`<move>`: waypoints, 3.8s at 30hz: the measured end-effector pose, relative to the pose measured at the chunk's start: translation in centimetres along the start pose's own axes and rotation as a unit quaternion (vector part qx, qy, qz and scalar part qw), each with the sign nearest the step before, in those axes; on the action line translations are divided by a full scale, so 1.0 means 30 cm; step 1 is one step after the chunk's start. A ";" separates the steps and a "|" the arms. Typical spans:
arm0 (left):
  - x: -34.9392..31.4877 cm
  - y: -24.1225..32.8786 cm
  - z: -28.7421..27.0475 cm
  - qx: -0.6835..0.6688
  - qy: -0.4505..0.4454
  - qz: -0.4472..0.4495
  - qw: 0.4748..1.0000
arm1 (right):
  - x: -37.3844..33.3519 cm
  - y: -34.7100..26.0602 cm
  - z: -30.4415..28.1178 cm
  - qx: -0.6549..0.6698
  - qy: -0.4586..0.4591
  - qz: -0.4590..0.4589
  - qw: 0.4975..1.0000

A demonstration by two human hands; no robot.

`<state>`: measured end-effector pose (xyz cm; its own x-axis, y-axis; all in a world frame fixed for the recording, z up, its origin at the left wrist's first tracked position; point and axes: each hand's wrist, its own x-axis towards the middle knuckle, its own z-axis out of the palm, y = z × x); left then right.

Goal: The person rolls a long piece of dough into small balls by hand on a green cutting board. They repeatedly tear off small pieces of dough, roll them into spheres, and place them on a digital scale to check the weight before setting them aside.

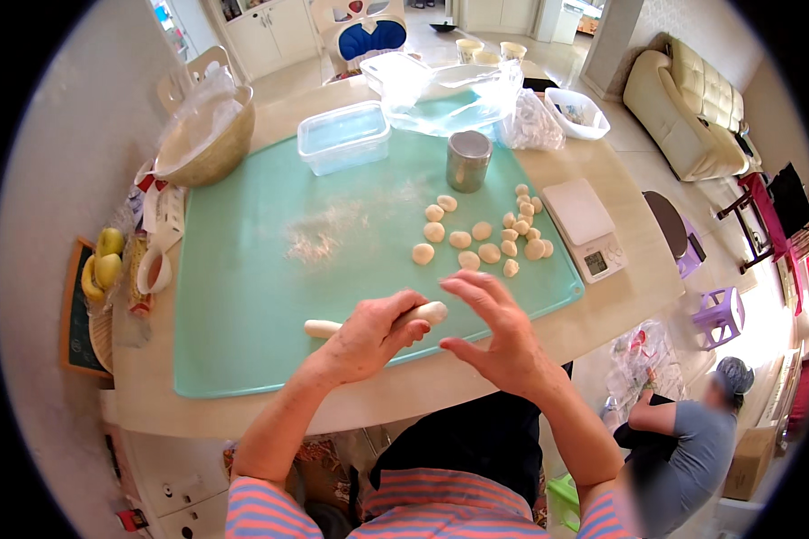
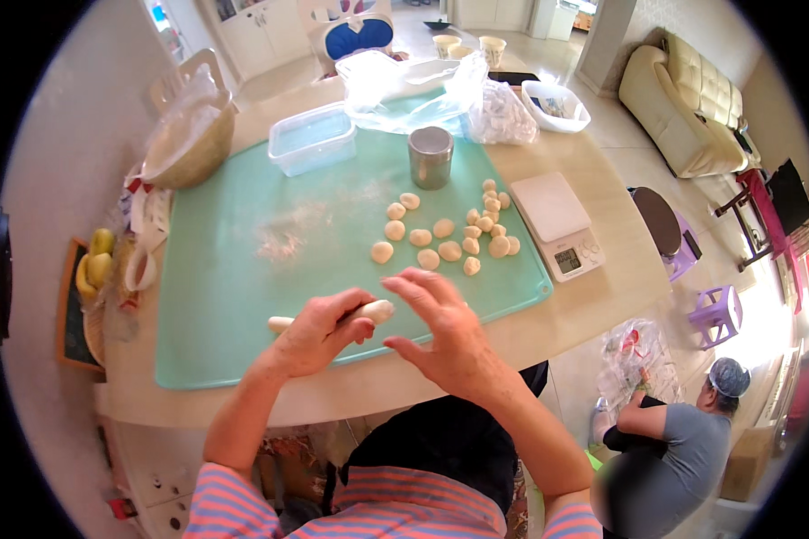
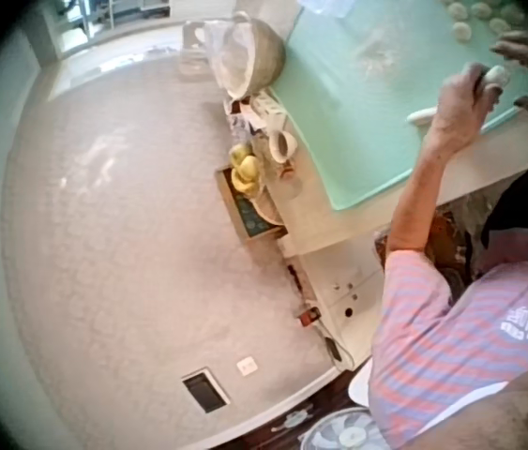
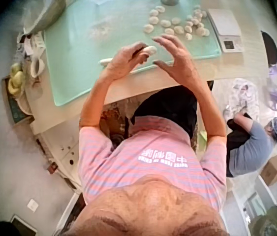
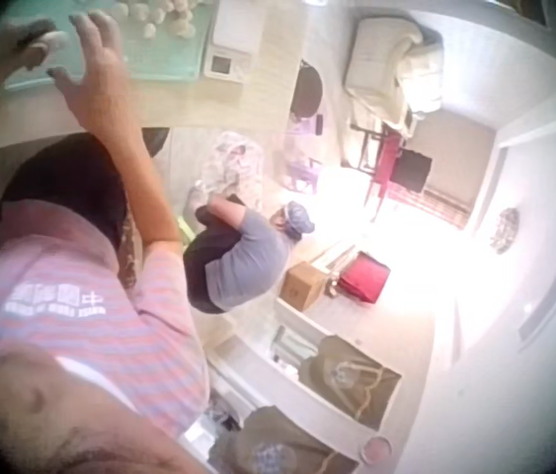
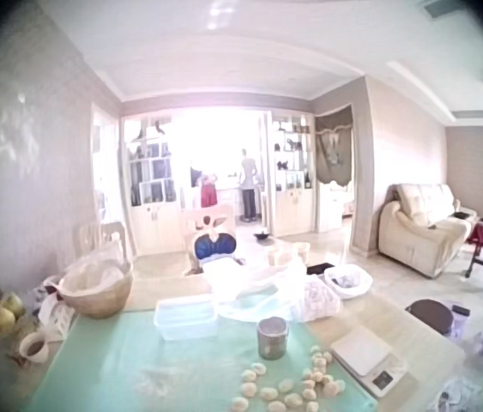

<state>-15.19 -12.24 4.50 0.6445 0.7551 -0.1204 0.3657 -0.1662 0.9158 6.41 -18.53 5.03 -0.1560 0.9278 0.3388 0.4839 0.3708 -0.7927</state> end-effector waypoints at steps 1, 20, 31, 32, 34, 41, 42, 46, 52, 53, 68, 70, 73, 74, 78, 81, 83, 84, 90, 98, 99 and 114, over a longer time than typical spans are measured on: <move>-0.002 0.007 -0.012 -0.017 -0.020 0.008 1.000 | 0.024 -0.025 0.002 0.072 -0.039 0.038 0.996; 0.026 -0.042 -0.047 -0.275 -0.219 -0.065 0.934 | 0.043 -0.031 0.030 0.082 -0.063 -0.004 0.995; 0.026 -0.048 -0.024 -0.306 -0.171 -0.054 0.935 | 0.041 -0.030 0.036 0.083 -0.075 0.036 0.993; 0.025 -0.042 -0.023 -0.308 -0.167 -0.057 0.935 | 0.041 -0.029 0.036 0.089 -0.075 0.047 0.992; 0.023 -0.033 -0.022 -0.311 -0.159 -0.062 0.935 | 0.039 -0.028 0.040 0.102 -0.074 0.068 0.990; 0.012 -0.033 -0.021 -0.335 -0.143 -0.083 0.928 | 0.041 -0.031 0.059 0.138 -0.081 0.120 0.980; 0.011 -0.031 -0.020 -0.337 -0.140 -0.085 0.927 | 0.041 -0.034 0.065 0.144 -0.079 0.129 0.978; 0.014 -0.054 -0.012 -0.351 -0.142 -0.089 0.921 | 0.045 -0.038 0.069 0.146 -0.069 0.126 0.979; 0.011 -0.052 -0.005 -0.333 -0.103 -0.083 0.934 | 0.033 -0.013 0.056 0.104 -0.058 0.048 0.992; 0.014 -0.070 -0.033 -0.365 -0.086 -0.026 0.926 | 0.034 -0.017 0.034 0.060 -0.080 0.041 0.994; 0.029 -0.043 0.024 -0.212 0.030 0.035 0.976 | 0.145 0.520 -0.570 -0.287 0.134 0.095 0.944; 0.028 -0.034 0.028 -0.201 0.032 0.030 0.979 | 0.131 0.497 -0.601 -0.273 0.176 0.073 0.943; 0.028 -0.014 0.038 -0.186 0.042 0.013 0.982 | 0.103 0.343 -0.590 -0.245 0.239 0.083 0.936; 0.022 -0.013 0.040 -0.182 0.047 0.012 0.982 | 0.089 0.304 -0.559 -0.211 0.224 0.051 0.950; 0.011 -0.015 0.047 -0.156 0.072 -0.001 0.985 | 0.028 0.078 -0.250 -0.010 0.050 0.013 0.999; 0.021 -0.010 0.060 -0.148 0.076 -0.020 0.986 | -0.007 0.030 -0.034 -0.007 -0.024 -0.010 1.000; 0.023 -0.008 0.070 -0.141 0.090 -0.027 0.986 | -0.010 0.021 0.057 0.042 -0.011 -0.013 0.999; 0.027 -0.013 0.077 -0.141 0.095 -0.023 0.985 | -0.010 0.015 0.084 0.056 -0.008 -0.008 0.998; 0.038 -0.005 0.100 -0.120 0.092 -0.007 0.989 | -0.010 0.031 0.128 0.070 0.020 -0.028 0.997; 0.025 -0.025 0.065 -0.143 0.045 0.006 0.989 | 0.020 0.030 0.109 0.113 -0.003 -0.033 0.993; 0.032 -0.029 0.052 -0.135 0.019 0.006 0.991 | 0.015 0.037 0.101 0.091 -0.001 -0.027 0.996; 0.014 -0.025 -0.030 -0.269 -0.185 -0.077 0.942 | 0.027 -0.011 0.064 0.112 -0.051 0.022 0.992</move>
<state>-15.79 -11.22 4.11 0.8376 0.4546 -0.3029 0.1460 0.3479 0.9261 4.49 -17.82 4.59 -0.2319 0.9380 0.2577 0.2908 0.3196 -0.9018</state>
